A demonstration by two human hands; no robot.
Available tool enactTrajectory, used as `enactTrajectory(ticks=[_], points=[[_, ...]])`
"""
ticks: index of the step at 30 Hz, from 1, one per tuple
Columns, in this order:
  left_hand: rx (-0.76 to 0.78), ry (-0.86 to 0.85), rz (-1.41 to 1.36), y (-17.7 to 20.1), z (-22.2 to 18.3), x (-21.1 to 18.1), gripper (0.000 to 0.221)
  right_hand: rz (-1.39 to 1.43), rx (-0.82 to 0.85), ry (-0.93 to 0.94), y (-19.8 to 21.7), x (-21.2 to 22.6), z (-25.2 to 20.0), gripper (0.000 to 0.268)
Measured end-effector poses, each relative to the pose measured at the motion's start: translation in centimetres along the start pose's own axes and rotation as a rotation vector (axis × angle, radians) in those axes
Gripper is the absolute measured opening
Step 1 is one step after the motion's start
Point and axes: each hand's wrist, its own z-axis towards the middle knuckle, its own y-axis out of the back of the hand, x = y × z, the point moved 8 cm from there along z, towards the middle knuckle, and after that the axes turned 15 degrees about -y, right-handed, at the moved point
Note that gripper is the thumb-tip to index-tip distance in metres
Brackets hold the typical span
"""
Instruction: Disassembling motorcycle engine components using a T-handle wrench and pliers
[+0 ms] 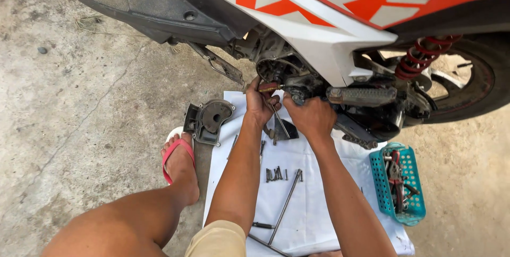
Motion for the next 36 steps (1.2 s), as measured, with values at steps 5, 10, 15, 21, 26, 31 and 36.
enactTrajectory(ticks=[5, 10, 15, 21, 26, 31, 36], points=[[-0.102, -0.03, 0.094, 0.4, 1.9, -1.3, 0.046, -0.068, 0.067, -0.043, 0.1, 0.6, -0.2, 0.087], [-0.164, -0.033, 0.246, -1.4, 0.8, -4.6, 0.053, -0.073, 0.157, -0.078, 0.4, 0.7, 0.3, 0.085], [-0.026, 0.054, 0.177, -3.6, -1.5, -4.8, 0.057, -0.193, 0.292, -0.138, 0.4, 1.3, -0.6, 0.105], [-0.022, 0.092, 0.143, -4.4, -2.8, -4.7, 0.062, -0.12, 0.169, -0.138, 0.3, 0.8, -0.4, 0.085], [-0.053, 0.078, 0.096, -3.8, -2.2, -3.8, 0.064, -0.137, 0.216, -0.14, 0.9, 1.0, -0.8, 0.083], [-0.124, 0.108, 0.073, -3.3, -2.6, -3.2, 0.065, -0.104, 0.194, -0.092, 0.5, 0.4, -0.9, 0.086], [-0.104, 0.051, 0.075, -4.4, -2.5, -4.6, 0.066, -0.062, 0.164, -0.08, 1.1, 1.0, -0.6, 0.081]])
